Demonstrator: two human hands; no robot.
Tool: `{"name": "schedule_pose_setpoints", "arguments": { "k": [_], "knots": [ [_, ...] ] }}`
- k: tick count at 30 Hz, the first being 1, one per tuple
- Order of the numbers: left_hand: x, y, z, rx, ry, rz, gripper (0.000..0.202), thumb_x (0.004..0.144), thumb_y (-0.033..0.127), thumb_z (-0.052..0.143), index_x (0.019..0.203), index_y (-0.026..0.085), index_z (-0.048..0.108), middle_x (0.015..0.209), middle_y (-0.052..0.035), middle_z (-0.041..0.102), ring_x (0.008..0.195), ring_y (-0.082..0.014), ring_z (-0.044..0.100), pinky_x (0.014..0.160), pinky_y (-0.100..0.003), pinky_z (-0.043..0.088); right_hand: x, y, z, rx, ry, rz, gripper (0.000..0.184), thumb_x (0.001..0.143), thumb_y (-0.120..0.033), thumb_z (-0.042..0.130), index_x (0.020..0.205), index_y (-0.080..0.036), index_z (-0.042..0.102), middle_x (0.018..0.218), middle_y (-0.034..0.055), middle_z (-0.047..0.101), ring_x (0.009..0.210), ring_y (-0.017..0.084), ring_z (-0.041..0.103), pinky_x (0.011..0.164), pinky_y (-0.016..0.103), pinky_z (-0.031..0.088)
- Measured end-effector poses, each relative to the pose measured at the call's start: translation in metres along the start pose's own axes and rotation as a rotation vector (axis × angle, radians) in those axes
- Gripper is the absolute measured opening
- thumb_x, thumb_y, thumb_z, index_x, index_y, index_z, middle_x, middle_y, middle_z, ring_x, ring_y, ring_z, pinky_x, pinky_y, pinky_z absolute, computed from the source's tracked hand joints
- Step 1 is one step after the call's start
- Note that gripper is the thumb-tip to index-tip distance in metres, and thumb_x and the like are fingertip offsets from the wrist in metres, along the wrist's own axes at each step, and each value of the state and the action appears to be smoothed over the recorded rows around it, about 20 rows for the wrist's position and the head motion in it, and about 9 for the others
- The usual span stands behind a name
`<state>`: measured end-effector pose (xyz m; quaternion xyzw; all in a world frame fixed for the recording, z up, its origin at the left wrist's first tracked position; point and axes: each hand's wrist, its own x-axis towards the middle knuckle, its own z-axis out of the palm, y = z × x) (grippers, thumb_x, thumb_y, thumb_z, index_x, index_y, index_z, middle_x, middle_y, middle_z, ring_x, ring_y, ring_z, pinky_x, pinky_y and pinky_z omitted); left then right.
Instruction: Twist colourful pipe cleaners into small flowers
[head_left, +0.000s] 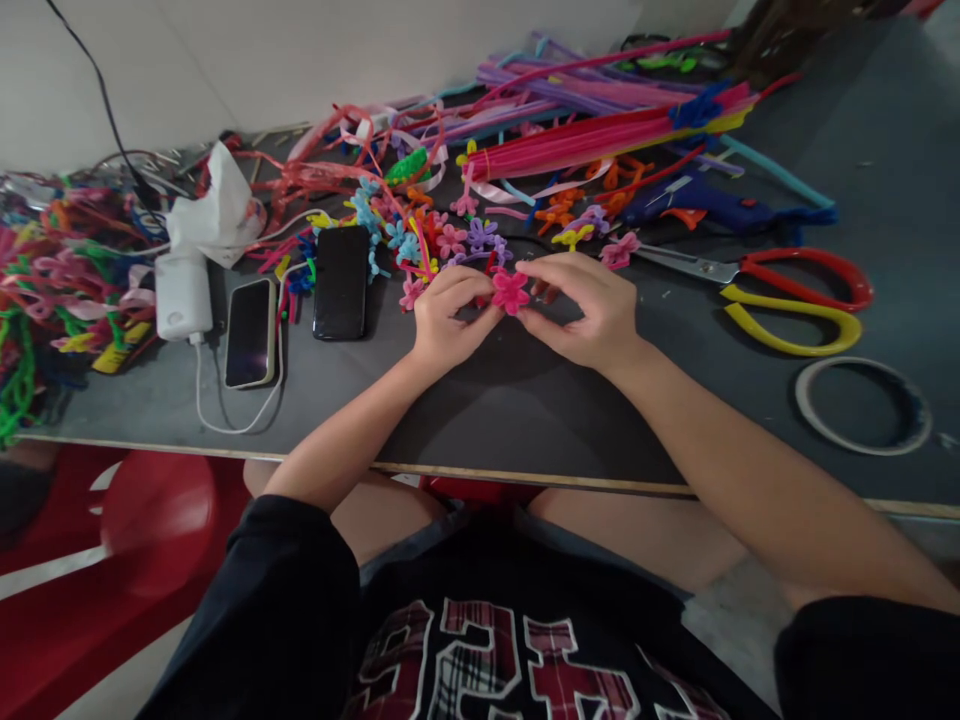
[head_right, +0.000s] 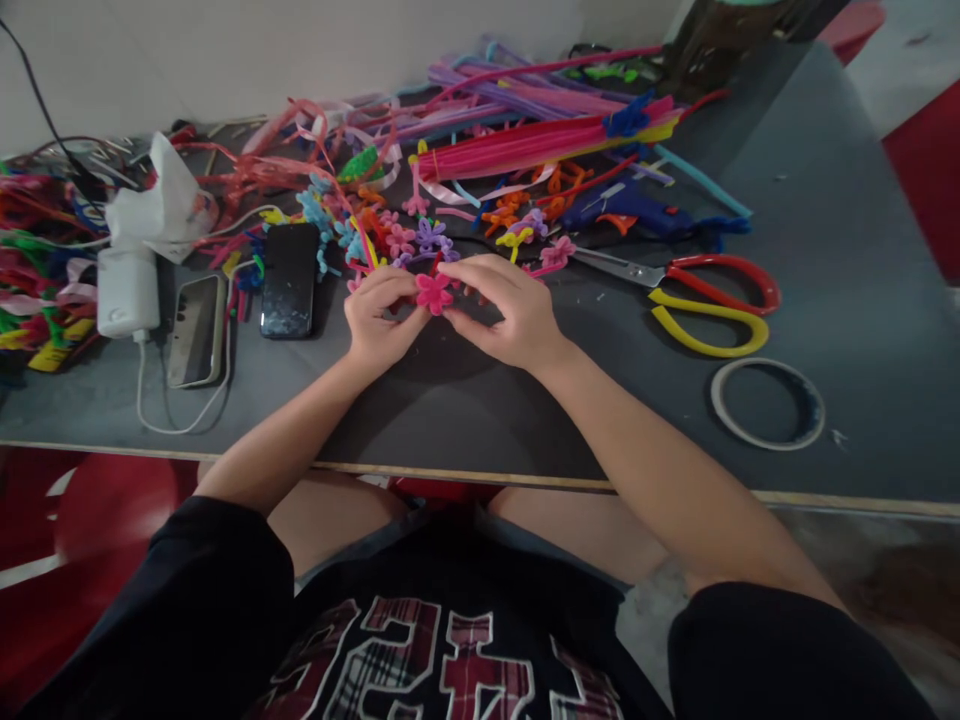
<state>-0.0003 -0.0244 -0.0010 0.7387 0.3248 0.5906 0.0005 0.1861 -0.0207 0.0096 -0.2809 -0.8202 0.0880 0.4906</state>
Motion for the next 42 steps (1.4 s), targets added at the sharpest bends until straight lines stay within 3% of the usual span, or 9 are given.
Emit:
{"name": "schedule_pose_setpoints", "arguments": {
  "k": [5,13,19,28,34,38,42],
  "knots": [
    [0.0,-0.004,0.001,0.042,-0.002,0.032,0.017,0.09,0.029,0.065,0.076,0.019,0.068,0.073,-0.0021,0.074,0.069,-0.0104,0.071,0.062,-0.02,0.057,0.0,0.0,0.002,-0.028,0.05,0.04,0.022,0.094,-0.037,0.065,0.11,-0.026,0.076,0.09,0.0043,0.076,0.064,0.015,0.068,0.062,0.03,0.055],
    [-0.003,-0.007,0.002,0.036,-0.013,0.015,0.019,0.091,0.03,0.065,0.077,0.019,0.069,0.074,-0.0028,0.075,0.069,-0.0098,0.07,0.061,-0.018,0.055,0.0,-0.004,0.002,-0.036,0.079,0.032,0.016,0.094,-0.03,0.065,0.102,-0.024,0.077,0.085,0.0042,0.077,0.063,0.015,0.069,0.06,0.028,0.055],
    [-0.006,-0.009,0.004,0.021,-0.032,-0.036,0.016,0.089,0.031,0.068,0.078,0.019,0.07,0.075,-0.0032,0.076,0.069,-0.0112,0.071,0.064,-0.022,0.058,-0.005,0.0,0.003,-0.148,0.016,0.058,0.031,0.093,-0.042,0.066,0.118,-0.025,0.072,0.092,0.0058,0.076,0.071,0.017,0.07,0.07,0.031,0.059],
    [-0.002,-0.001,0.004,-0.008,-0.008,-0.034,0.018,0.089,0.029,0.067,0.074,0.019,0.065,0.067,0.0008,0.07,0.06,-0.0073,0.064,0.055,-0.018,0.051,-0.008,0.003,0.002,-0.22,0.046,-0.019,0.028,0.097,-0.021,0.054,0.118,-0.026,0.072,0.104,0.007,0.075,0.093,0.02,0.073,0.081,0.032,0.06],
    [0.0,0.002,0.005,-0.012,-0.006,-0.041,0.023,0.087,0.026,0.066,0.066,0.02,0.057,0.057,0.0047,0.059,0.056,-0.0064,0.057,0.055,-0.018,0.047,-0.008,0.006,0.002,-0.177,-0.001,0.048,0.023,0.099,-0.026,0.055,0.111,-0.028,0.074,0.102,0.007,0.073,0.097,0.022,0.071,0.089,0.039,0.057],
    [-0.002,0.002,0.007,-0.021,0.03,-0.031,0.022,0.082,0.02,0.068,0.065,0.02,0.054,0.056,0.0063,0.053,0.056,-0.0062,0.054,0.055,-0.018,0.044,-0.01,0.006,0.003,-0.179,-0.029,0.038,0.021,0.099,-0.033,0.055,0.099,-0.028,0.076,0.095,0.0059,0.073,0.09,0.021,0.07,0.084,0.039,0.056],
    [-0.004,0.001,0.007,-0.029,0.011,-0.041,0.023,0.082,0.02,0.068,0.065,0.019,0.053,0.057,0.0058,0.054,0.056,-0.0063,0.053,0.054,-0.018,0.044,-0.01,0.006,0.003,-0.237,0.029,-0.051,0.019,0.098,-0.033,0.058,0.095,-0.028,0.076,0.089,0.0045,0.073,0.083,0.019,0.07,0.076,0.035,0.056]
  ]
}}
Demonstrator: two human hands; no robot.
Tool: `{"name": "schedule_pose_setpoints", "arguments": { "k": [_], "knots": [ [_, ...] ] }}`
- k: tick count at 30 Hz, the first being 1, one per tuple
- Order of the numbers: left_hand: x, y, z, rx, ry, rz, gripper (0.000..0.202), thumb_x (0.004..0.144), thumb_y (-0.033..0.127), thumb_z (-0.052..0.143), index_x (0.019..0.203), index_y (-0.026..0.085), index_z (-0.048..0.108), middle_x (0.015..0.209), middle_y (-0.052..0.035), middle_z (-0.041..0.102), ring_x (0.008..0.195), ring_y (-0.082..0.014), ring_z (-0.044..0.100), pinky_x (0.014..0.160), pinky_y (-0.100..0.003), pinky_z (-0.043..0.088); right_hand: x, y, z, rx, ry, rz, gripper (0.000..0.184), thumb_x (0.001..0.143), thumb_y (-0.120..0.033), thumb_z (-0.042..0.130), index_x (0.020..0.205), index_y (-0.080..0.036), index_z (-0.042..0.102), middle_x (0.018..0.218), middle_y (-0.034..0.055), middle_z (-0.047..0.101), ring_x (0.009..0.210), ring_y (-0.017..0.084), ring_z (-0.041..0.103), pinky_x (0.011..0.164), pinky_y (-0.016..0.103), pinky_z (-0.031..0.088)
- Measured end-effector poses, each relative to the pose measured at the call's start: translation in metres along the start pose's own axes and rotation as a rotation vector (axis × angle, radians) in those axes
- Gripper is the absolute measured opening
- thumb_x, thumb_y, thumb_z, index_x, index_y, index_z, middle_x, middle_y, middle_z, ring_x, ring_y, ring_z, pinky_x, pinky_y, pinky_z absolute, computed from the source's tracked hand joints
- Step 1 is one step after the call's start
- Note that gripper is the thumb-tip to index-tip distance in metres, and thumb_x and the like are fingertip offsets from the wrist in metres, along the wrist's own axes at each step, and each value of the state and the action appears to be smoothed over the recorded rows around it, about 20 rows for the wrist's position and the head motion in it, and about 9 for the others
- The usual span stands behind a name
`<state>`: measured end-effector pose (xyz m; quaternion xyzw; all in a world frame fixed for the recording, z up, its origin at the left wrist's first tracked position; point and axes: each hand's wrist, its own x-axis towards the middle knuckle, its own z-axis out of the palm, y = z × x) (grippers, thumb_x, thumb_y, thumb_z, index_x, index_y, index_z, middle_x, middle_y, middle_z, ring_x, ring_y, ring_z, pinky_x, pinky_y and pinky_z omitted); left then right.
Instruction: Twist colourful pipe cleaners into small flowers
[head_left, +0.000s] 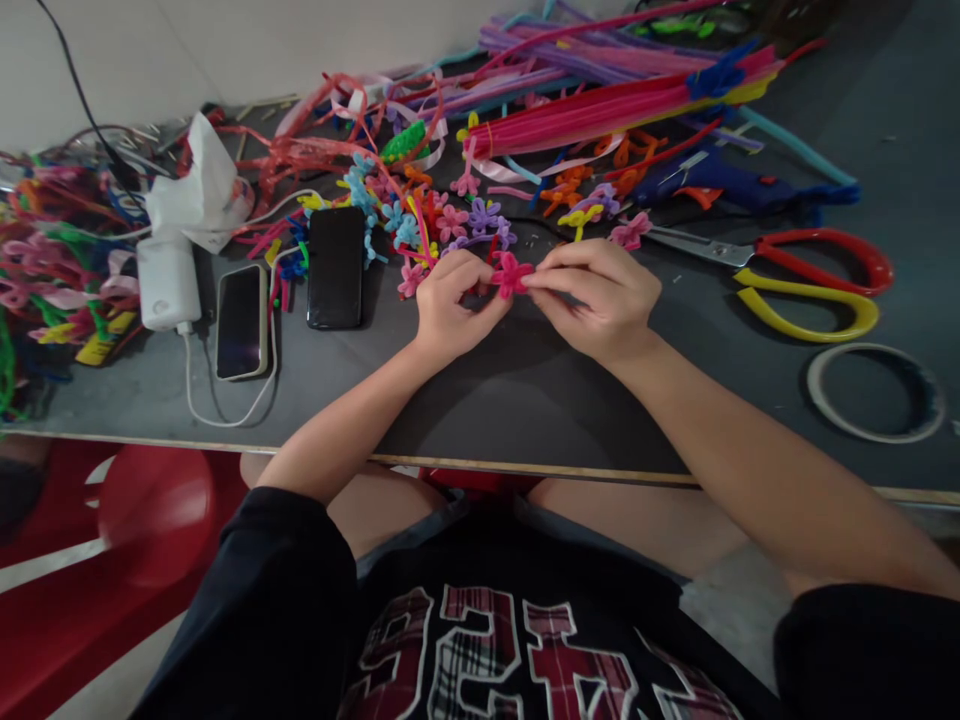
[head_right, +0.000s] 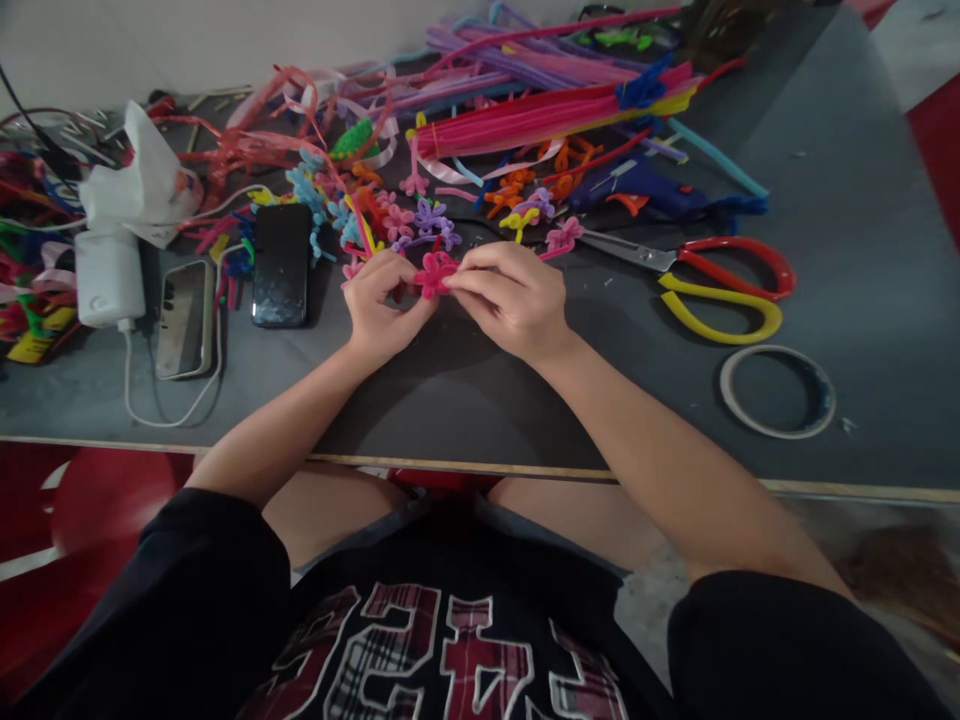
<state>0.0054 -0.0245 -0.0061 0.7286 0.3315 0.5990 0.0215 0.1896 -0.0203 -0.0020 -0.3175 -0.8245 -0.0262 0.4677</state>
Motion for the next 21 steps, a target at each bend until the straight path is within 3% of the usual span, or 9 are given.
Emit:
{"name": "schedule_pose_setpoints", "arguments": {
  "k": [5,8,13,17,21],
  "knots": [
    [-0.001,-0.001,0.002,-0.018,0.018,0.007,0.022,0.082,0.019,0.069,0.065,0.018,0.055,0.06,0.0057,0.054,0.058,-0.0049,0.053,0.056,-0.016,0.044,-0.001,0.002,0.002,0.026,0.002,-0.03,0.013,0.096,-0.031,0.061,0.097,-0.03,0.075,0.091,0.0023,0.072,0.085,0.018,0.07,0.078,0.034,0.056],
    [-0.001,-0.002,0.004,-0.038,0.043,0.0,0.02,0.084,0.021,0.068,0.067,0.018,0.058,0.059,0.0057,0.055,0.058,-0.0049,0.053,0.056,-0.016,0.043,-0.001,0.001,0.001,0.035,0.05,-0.028,0.019,0.096,-0.025,0.06,0.11,-0.03,0.071,0.094,0.0028,0.073,0.086,0.018,0.071,0.075,0.032,0.058],
    [-0.002,-0.004,0.004,-0.123,0.067,-0.049,0.018,0.087,0.03,0.072,0.073,0.019,0.067,0.065,0.0035,0.066,0.06,-0.0051,0.058,0.052,-0.017,0.041,0.004,-0.001,-0.001,0.094,0.059,0.149,0.031,0.097,-0.031,0.057,0.128,-0.029,0.063,0.103,0.0063,0.072,0.081,0.018,0.069,0.061,0.03,0.057],
    [-0.006,-0.002,0.008,-0.384,0.042,-0.262,0.021,0.082,0.042,0.077,0.075,0.023,0.073,0.064,0.005,0.067,0.058,-0.0039,0.057,0.052,-0.016,0.04,0.004,0.001,0.003,0.134,-0.027,0.139,0.028,0.095,-0.042,0.061,0.117,-0.026,0.068,0.104,0.0069,0.072,0.085,0.02,0.069,0.061,0.03,0.056],
    [-0.01,0.003,0.013,-0.658,-0.034,-0.468,0.02,0.077,0.044,0.081,0.074,0.025,0.075,0.067,0.0063,0.071,0.062,-0.0032,0.062,0.059,-0.016,0.047,0.004,-0.002,0.008,0.193,0.016,0.003,0.02,0.097,-0.038,0.06,0.092,-0.022,0.07,0.089,0.0044,0.074,0.081,0.017,0.071,0.07,0.027,0.057]
  ]
}}
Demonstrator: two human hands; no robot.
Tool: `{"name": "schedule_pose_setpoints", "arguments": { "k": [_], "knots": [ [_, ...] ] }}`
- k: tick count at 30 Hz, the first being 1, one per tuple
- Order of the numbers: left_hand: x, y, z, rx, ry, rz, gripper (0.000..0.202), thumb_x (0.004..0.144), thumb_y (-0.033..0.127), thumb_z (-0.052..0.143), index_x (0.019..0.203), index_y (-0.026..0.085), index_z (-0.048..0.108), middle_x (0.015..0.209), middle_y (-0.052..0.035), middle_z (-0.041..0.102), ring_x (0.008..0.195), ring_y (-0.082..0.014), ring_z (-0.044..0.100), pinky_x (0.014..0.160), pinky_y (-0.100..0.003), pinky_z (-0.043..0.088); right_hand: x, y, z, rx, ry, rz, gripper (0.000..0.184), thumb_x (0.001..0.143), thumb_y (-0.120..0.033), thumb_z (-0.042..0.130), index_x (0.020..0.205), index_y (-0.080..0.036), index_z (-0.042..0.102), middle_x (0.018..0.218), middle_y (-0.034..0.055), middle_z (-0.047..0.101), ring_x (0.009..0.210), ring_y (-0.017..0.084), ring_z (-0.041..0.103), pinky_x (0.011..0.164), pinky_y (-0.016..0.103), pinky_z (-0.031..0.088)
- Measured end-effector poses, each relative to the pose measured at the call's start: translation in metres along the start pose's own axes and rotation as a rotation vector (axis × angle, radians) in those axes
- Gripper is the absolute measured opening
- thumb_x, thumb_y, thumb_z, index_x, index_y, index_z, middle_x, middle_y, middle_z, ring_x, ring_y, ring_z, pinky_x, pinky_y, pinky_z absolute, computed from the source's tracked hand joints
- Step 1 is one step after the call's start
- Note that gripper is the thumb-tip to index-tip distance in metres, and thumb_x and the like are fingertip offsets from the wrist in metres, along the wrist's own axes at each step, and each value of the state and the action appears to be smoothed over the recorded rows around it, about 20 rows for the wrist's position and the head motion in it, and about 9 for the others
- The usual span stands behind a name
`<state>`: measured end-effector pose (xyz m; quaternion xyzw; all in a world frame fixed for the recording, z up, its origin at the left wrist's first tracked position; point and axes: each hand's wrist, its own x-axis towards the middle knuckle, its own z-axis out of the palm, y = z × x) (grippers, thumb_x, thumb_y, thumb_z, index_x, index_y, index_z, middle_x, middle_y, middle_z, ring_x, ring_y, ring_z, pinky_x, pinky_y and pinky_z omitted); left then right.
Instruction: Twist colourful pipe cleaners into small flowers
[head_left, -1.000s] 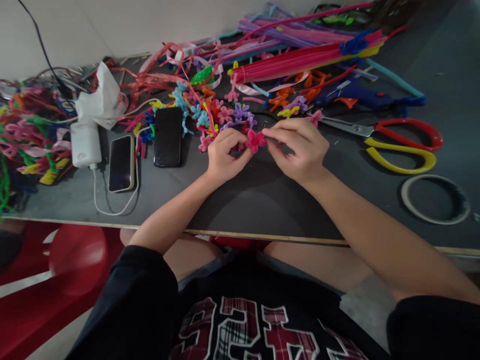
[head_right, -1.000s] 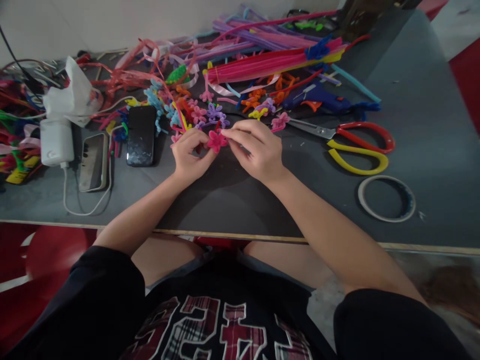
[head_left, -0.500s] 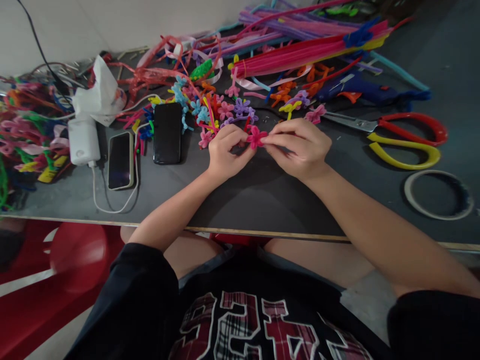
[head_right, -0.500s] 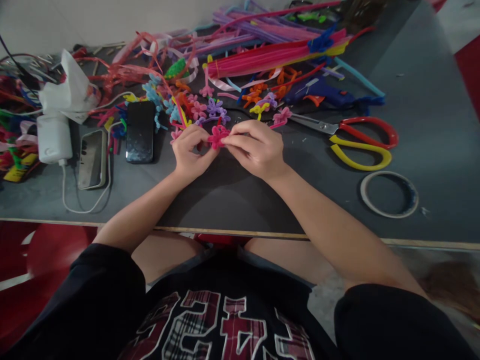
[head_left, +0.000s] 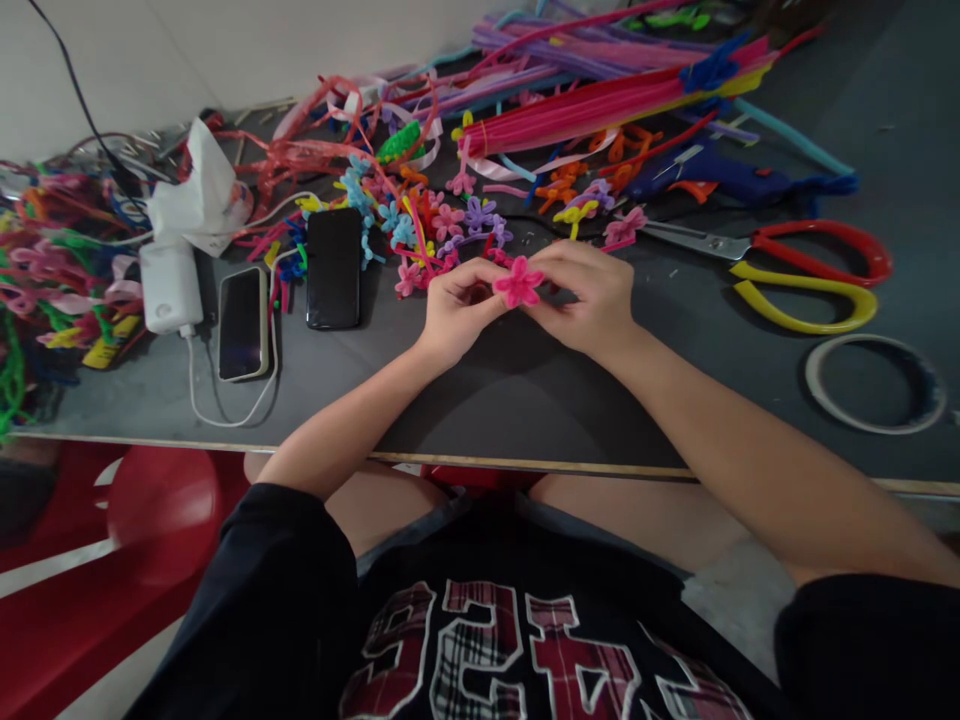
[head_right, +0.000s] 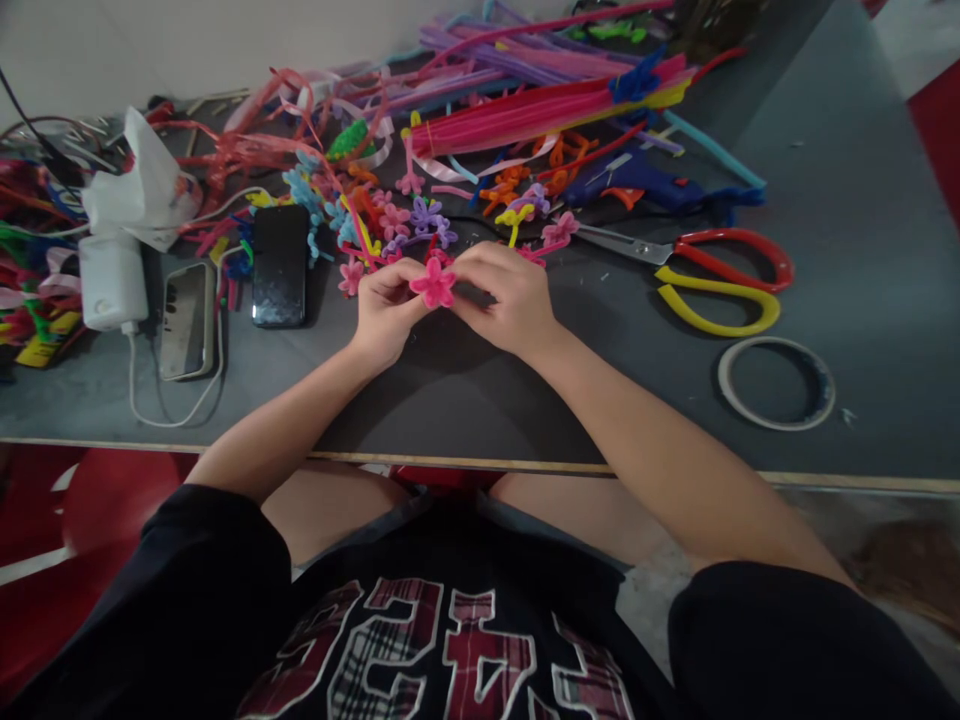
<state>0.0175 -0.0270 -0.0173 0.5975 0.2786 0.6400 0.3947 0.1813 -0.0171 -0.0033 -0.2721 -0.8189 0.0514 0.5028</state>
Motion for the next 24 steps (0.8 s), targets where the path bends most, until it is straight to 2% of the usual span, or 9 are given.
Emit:
{"name": "schedule_pose_setpoints", "arguments": {
  "k": [4,7,10,13,16,18,21,24],
  "knots": [
    [-0.001,0.0,0.002,-0.102,0.008,-0.094,0.02,0.072,0.046,0.085,0.074,0.028,0.077,0.067,0.0079,0.071,0.062,-0.0015,0.062,0.059,-0.013,0.047,0.003,-0.004,0.001,0.03,0.08,-0.063,0.012,0.094,-0.03,0.066,0.086,-0.02,0.066,0.082,0.0025,0.073,0.073,0.013,0.07,0.064,0.023,0.054],
    [0.0,-0.001,0.0,-0.022,0.036,-0.128,0.032,0.064,0.052,0.088,0.083,0.028,0.078,0.073,0.0055,0.071,0.064,-0.003,0.059,0.057,-0.015,0.045,0.004,-0.005,0.001,0.013,0.096,-0.045,0.009,0.092,-0.025,0.066,0.085,-0.02,0.064,0.081,0.0015,0.072,0.072,0.013,0.069,0.062,0.023,0.051],
    [0.003,-0.001,-0.005,0.141,0.031,-0.091,0.047,0.064,0.06,0.085,0.096,0.027,0.076,0.082,0.0021,0.07,0.064,-0.0041,0.055,0.052,-0.016,0.039,0.002,-0.003,0.001,-0.043,0.08,0.006,0.007,0.09,-0.023,0.064,0.083,-0.02,0.064,0.081,0.0016,0.072,0.07,0.014,0.068,0.061,0.025,0.049],
    [0.008,0.0,-0.012,0.284,-0.001,0.005,0.042,0.075,0.06,0.077,0.1,0.027,0.074,0.083,0.001,0.068,0.064,-0.0056,0.054,0.051,-0.018,0.038,-0.002,0.002,0.001,-0.142,0.039,0.087,0.011,0.09,-0.026,0.06,0.084,-0.02,0.066,0.083,0.0036,0.073,0.067,0.016,0.065,0.062,0.029,0.048],
    [0.012,0.002,-0.019,0.342,-0.022,0.072,0.027,0.088,0.052,0.067,0.099,0.028,0.075,0.085,0.0001,0.071,0.071,-0.0086,0.06,0.057,-0.021,0.043,-0.006,0.006,0.002,-0.175,-0.004,0.154,0.015,0.092,-0.03,0.06,0.086,-0.019,0.067,0.085,0.0055,0.072,0.067,0.017,0.065,0.064,0.031,0.049],
    [0.015,0.003,-0.023,0.329,-0.03,0.057,0.028,0.092,0.051,0.061,0.098,0.029,0.076,0.089,-0.0007,0.074,0.078,-0.0108,0.065,0.062,-0.023,0.046,-0.007,0.008,0.002,-0.163,-0.035,0.182,0.013,0.092,-0.029,0.06,0.089,-0.019,0.067,0.088,0.0063,0.071,0.07,0.017,0.065,0.067,0.031,0.05],
    [0.016,0.002,-0.024,0.264,-0.051,-0.036,0.035,0.089,0.057,0.062,0.087,0.026,0.078,0.083,-0.0009,0.076,0.078,-0.0119,0.068,0.066,-0.025,0.049,-0.008,0.008,0.003,-0.137,-0.054,0.181,0.012,0.093,-0.028,0.059,0.091,-0.019,0.067,0.09,0.0072,0.071,0.074,0.018,0.066,0.07,0.031,0.052],
    [0.016,0.001,-0.022,0.223,-0.079,-0.119,0.041,0.083,0.061,0.068,0.077,0.022,0.076,0.072,-0.0005,0.072,0.065,-0.0092,0.063,0.061,-0.024,0.047,-0.008,0.008,0.004,-0.158,-0.068,0.194,0.017,0.095,-0.031,0.058,0.09,-0.019,0.068,0.09,0.0076,0.071,0.077,0.019,0.067,0.07,0.03,0.052]
  ]
}}
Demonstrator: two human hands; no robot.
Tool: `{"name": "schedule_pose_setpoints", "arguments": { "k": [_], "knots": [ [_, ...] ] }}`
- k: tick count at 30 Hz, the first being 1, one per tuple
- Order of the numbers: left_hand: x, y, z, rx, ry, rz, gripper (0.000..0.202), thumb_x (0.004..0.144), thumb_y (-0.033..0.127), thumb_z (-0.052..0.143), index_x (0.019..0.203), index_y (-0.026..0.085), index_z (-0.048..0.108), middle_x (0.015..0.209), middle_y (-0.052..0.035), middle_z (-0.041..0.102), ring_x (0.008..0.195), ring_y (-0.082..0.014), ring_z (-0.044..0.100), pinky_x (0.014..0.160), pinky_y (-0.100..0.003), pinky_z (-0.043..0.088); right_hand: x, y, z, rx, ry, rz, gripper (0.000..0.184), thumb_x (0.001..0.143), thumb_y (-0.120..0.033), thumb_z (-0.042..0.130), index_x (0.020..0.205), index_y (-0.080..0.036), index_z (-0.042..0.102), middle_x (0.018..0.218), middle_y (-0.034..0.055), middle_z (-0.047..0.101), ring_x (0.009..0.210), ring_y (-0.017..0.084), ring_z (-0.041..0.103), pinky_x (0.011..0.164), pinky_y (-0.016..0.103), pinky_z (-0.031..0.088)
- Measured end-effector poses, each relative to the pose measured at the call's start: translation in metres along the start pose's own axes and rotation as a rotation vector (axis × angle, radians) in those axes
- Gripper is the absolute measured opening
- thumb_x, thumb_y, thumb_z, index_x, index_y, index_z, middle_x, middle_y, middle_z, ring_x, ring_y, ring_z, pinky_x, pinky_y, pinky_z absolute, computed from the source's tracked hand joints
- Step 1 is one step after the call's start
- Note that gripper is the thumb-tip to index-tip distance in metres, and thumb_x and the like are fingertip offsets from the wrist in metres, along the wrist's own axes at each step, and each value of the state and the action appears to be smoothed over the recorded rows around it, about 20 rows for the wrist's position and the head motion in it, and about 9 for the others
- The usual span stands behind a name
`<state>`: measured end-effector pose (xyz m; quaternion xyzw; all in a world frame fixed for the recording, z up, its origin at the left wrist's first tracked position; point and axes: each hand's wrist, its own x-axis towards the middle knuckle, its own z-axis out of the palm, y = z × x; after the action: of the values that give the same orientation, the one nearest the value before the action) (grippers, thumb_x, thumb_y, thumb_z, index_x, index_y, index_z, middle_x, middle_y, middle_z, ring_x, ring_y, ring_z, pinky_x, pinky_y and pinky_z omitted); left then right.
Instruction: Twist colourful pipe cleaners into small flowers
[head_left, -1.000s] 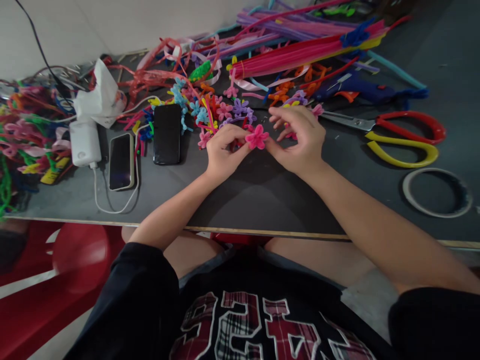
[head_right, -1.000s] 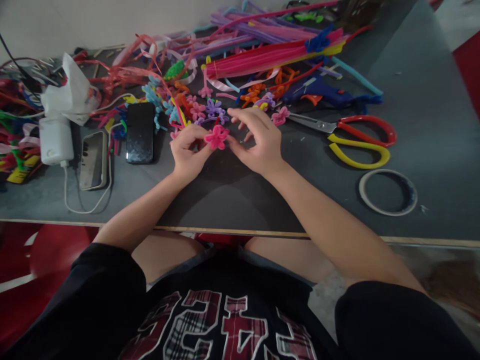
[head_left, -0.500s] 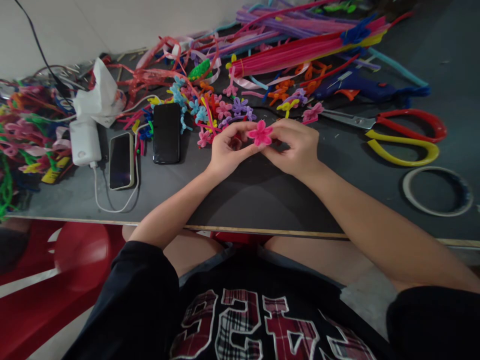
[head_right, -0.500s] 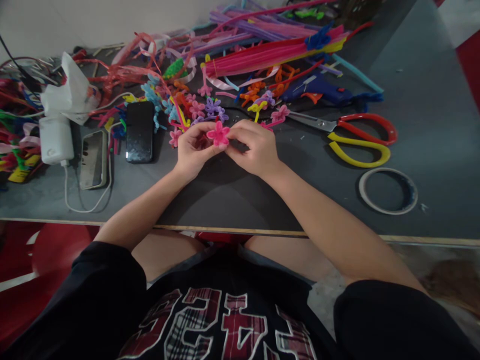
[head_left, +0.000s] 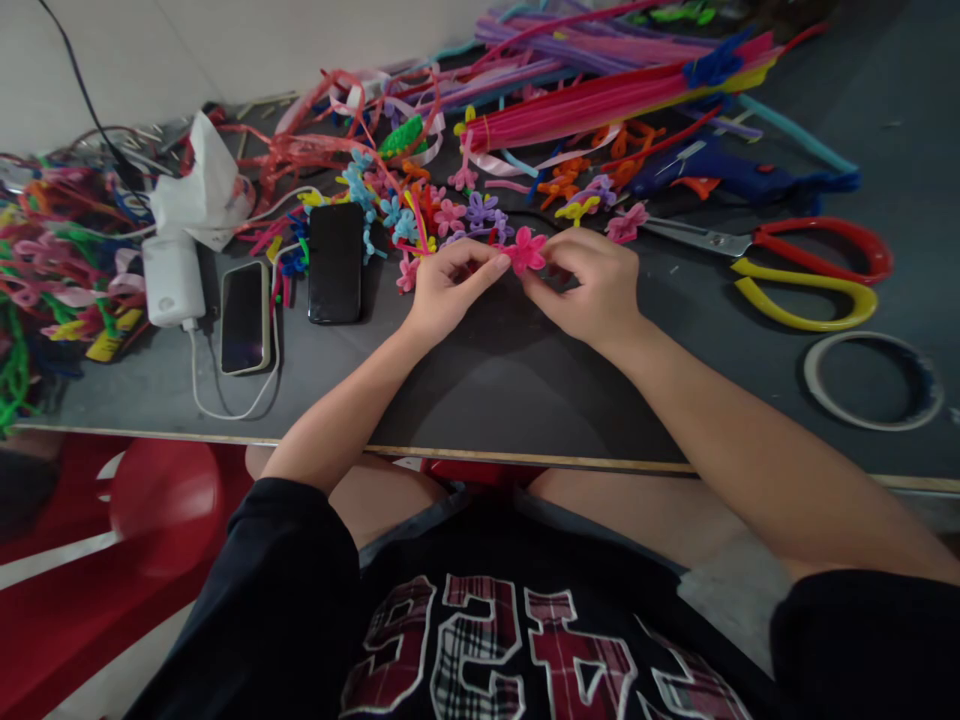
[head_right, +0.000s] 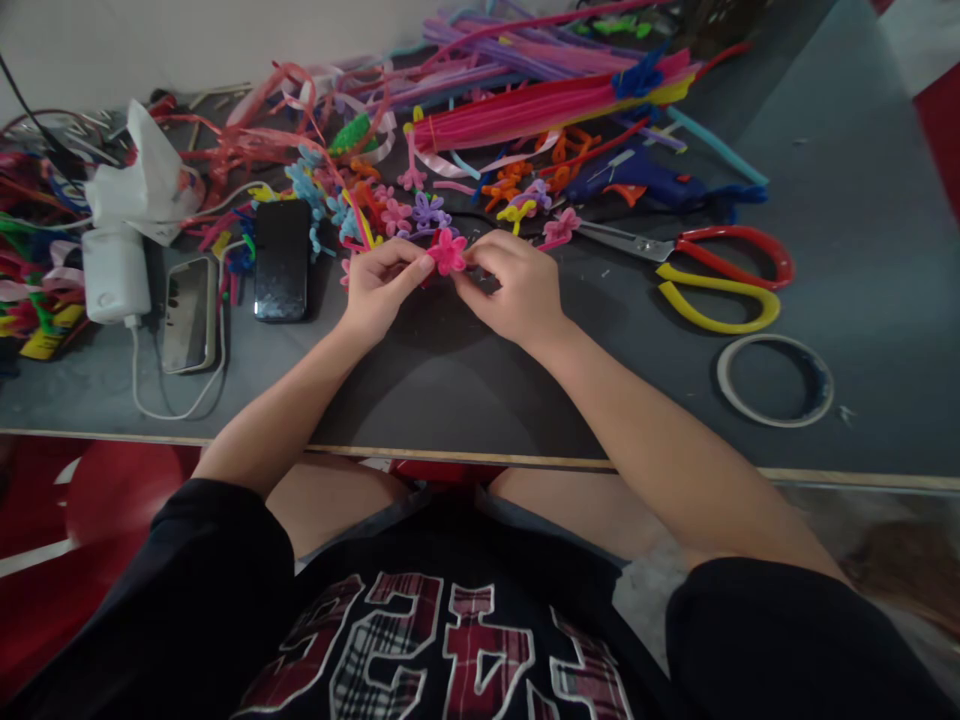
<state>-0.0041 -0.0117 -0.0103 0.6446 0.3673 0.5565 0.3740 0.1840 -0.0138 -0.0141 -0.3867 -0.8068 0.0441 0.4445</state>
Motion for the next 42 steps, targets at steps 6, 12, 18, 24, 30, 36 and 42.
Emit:
{"name": "schedule_pose_setpoints", "arguments": {
  "k": [6,12,18,24,30,36,42],
  "knots": [
    [-0.001,0.004,0.004,0.051,0.039,0.119,0.035,0.087,0.055,0.066,0.077,0.023,0.074,0.07,0.0012,0.069,0.064,-0.0074,0.061,0.06,-0.022,0.046,0.004,-0.004,-0.007,0.035,0.002,0.022,0.017,0.093,-0.03,0.057,0.092,-0.02,0.072,0.09,0.0072,0.073,0.078,0.019,0.068,0.07,0.032,0.055],
    [-0.003,0.013,0.004,0.281,0.05,0.39,0.021,0.093,0.038,0.064,0.079,0.023,0.07,0.076,0.0011,0.073,0.068,-0.0078,0.065,0.058,-0.022,0.046,0.007,-0.012,-0.02,0.45,-0.072,0.246,0.031,0.092,-0.043,0.059,0.115,-0.025,0.07,0.101,0.0059,0.074,0.081,0.02,0.071,0.073,0.033,0.061],
    [-0.005,0.015,0.004,0.346,-0.014,0.372,0.026,0.095,0.04,0.06,0.078,0.022,0.068,0.078,-0.0008,0.074,0.075,-0.011,0.068,0.068,-0.026,0.052,0.008,-0.017,-0.011,0.832,-0.033,0.321,0.041,0.086,-0.061,0.066,0.1,-0.024,0.074,0.078,0.0005,0.072,0.059,0.013,0.066,0.056,0.026,0.059],
    [-0.005,0.01,0.006,0.312,-0.002,0.336,0.027,0.095,0.042,0.06,0.082,0.022,0.07,0.076,-0.0001,0.072,0.071,-0.0085,0.065,0.06,-0.022,0.047,0.007,-0.019,-0.012,0.493,-0.007,0.276,0.027,0.09,-0.047,0.068,0.095,-0.021,0.076,0.078,0.0023,0.074,0.062,0.015,0.069,0.059,0.028,0.056],
    [-0.006,0.007,0.006,0.316,-0.002,0.268,0.032,0.094,0.047,0.06,0.081,0.02,0.072,0.074,0.0,0.069,0.067,-0.0075,0.061,0.057,-0.021,0.043,0.007,-0.012,-0.014,0.348,-0.06,0.224,0.025,0.093,-0.042,0.065,0.101,-0.022,0.077,0.096,0.0054,0.078,0.083,0.022,0.074,0.065,0.031,0.057],
    [-0.006,-0.002,0.008,0.202,-0.043,0.101,0.048,0.09,0.064,0.055,0.082,0.019,0.072,0.075,-0.0014,0.071,0.064,-0.008,0.059,0.059,-0.022,0.045,0.008,-0.009,-0.011,0.505,-0.057,0.357,0.02,0.085,-0.036,0.074,0.098,-0.022,0.074,0.096,0.004,0.077,0.086,0.019,0.074,0.06,0.026,0.056],
    [-0.004,0.001,0.006,0.029,-0.173,0.002,0.048,0.087,0.067,0.057,0.083,0.021,0.069,0.076,0.0001,0.068,0.073,-0.0105,0.062,0.071,-0.025,0.052,0.012,-0.014,-0.01,0.644,-0.073,0.409,0.031,0.08,-0.053,0.077,0.085,-0.022,0.074,0.079,0.0005,0.073,0.067,0.015,0.068,0.053,0.026,0.056]
  ]
}}
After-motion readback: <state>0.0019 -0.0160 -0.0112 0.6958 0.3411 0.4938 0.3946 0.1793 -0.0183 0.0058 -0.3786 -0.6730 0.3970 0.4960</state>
